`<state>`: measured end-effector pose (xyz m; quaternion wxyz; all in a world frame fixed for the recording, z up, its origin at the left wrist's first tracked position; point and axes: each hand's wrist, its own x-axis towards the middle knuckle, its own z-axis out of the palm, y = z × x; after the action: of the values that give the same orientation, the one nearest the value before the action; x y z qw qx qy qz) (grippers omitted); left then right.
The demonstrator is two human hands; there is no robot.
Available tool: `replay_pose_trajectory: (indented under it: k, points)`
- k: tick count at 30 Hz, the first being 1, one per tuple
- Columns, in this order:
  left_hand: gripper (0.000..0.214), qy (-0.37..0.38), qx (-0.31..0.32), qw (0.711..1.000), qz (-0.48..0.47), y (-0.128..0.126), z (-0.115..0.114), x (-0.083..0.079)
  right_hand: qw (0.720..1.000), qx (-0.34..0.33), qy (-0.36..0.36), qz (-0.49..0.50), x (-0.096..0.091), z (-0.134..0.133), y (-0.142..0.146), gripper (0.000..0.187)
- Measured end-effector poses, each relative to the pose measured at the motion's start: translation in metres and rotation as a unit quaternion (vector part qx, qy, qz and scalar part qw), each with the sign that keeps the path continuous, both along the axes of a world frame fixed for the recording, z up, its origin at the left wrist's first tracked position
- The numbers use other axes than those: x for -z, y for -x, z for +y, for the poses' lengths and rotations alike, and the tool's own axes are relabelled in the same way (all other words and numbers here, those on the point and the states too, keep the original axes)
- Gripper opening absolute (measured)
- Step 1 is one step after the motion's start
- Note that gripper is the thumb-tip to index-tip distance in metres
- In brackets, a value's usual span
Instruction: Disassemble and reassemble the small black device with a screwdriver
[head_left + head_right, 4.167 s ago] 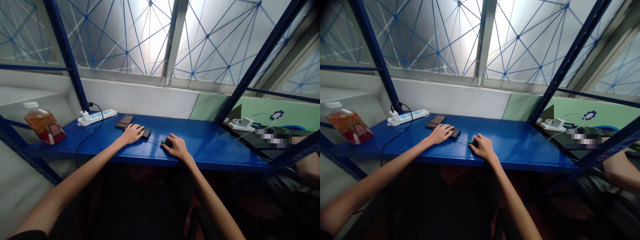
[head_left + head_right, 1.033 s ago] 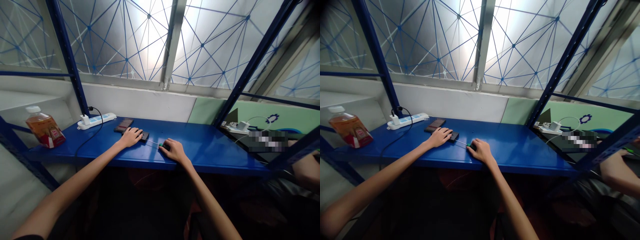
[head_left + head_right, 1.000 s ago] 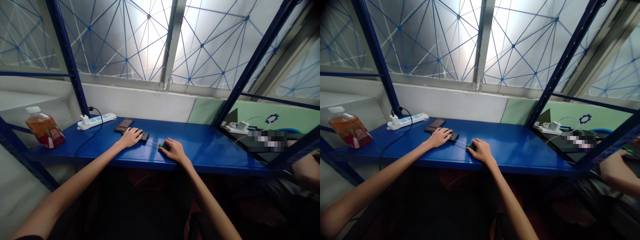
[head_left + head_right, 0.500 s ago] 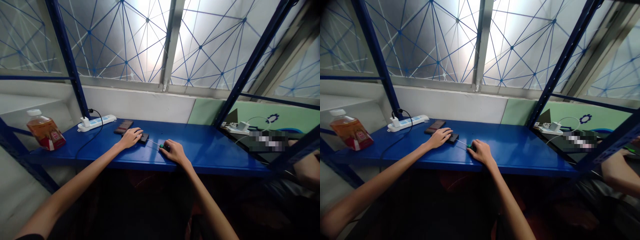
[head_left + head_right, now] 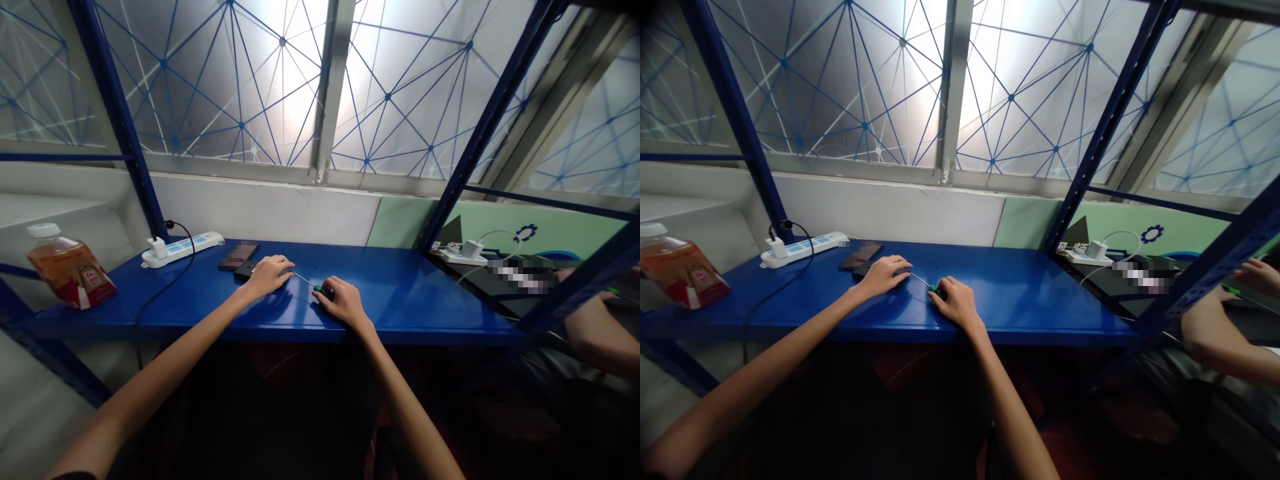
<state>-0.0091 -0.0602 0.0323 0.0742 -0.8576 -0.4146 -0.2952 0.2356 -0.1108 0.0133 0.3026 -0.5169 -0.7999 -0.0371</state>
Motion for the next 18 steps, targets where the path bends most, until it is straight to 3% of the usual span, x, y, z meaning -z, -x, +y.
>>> replay_pose_trajectory:
  k: [8, 14, 18]
  points:
    - [0.026, 0.006, 0.011, 0.999, 0.033, -0.001, 0.016, -0.008, 0.999, 0.024, -0.004, 0.028, -0.002, -0.001, 0.000, 0.027]
    - [0.022, 0.048, 0.021, 0.998, 0.020, -0.018, 0.021, -0.016, 0.996, 0.063, -0.006, 0.063, 0.001, 0.002, -0.003, 0.028]
    - [0.023, 0.000, -0.049, 0.998, 0.049, -0.036, 0.018, -0.018, 0.995, 0.063, -0.015, 0.080, 0.002, 0.003, -0.005, 0.028]
